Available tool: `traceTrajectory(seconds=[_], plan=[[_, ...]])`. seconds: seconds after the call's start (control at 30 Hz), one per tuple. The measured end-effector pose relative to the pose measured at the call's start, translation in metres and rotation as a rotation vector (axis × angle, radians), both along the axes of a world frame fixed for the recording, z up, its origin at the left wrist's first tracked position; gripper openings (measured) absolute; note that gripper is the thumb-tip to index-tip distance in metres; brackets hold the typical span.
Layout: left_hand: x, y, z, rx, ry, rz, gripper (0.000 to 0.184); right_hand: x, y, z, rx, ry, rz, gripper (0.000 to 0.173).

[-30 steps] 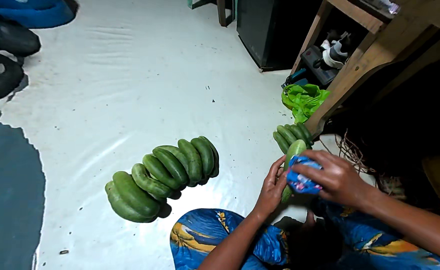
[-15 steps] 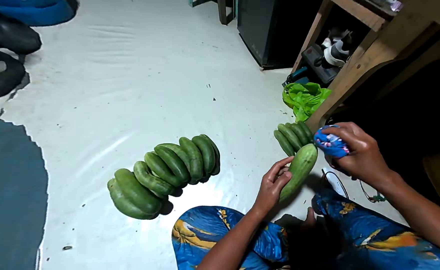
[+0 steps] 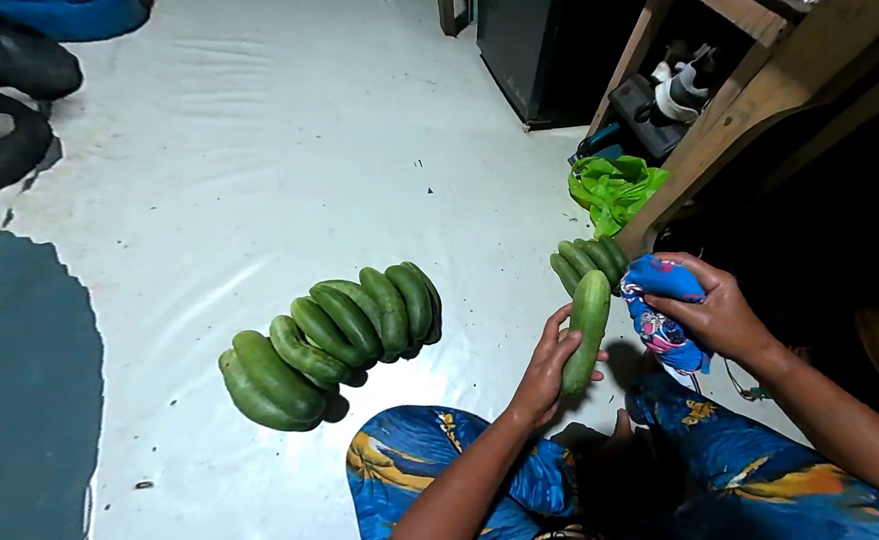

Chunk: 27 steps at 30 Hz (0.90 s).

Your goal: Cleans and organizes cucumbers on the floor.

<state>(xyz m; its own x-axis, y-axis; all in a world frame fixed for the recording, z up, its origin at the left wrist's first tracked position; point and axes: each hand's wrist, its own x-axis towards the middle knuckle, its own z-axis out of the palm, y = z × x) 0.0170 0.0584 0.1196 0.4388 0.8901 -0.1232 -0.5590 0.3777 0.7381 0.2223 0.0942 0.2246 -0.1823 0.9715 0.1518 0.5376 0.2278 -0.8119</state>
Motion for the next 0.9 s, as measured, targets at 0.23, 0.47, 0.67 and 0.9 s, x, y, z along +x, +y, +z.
traceTrajectory(seconds=[0.23,0.47,0.67,0.9], plan=[[0.001,0.003,-0.008,-0.056,-0.045,0.109,0.052,-0.009,0.001,-0.021,0.451,-0.544,0.231,0.045],[-0.002,0.010,-0.010,-0.250,0.039,0.266,0.040,-0.050,-0.035,-0.050,0.522,-0.679,0.663,0.031],[0.006,0.003,-0.004,-0.292,-0.018,0.234,0.038,-0.046,-0.025,-0.039,0.492,-0.698,0.624,0.032],[-0.001,0.004,-0.006,-0.182,-0.108,0.174,0.042,-0.037,-0.006,-0.030,0.532,-0.726,0.410,0.038]])
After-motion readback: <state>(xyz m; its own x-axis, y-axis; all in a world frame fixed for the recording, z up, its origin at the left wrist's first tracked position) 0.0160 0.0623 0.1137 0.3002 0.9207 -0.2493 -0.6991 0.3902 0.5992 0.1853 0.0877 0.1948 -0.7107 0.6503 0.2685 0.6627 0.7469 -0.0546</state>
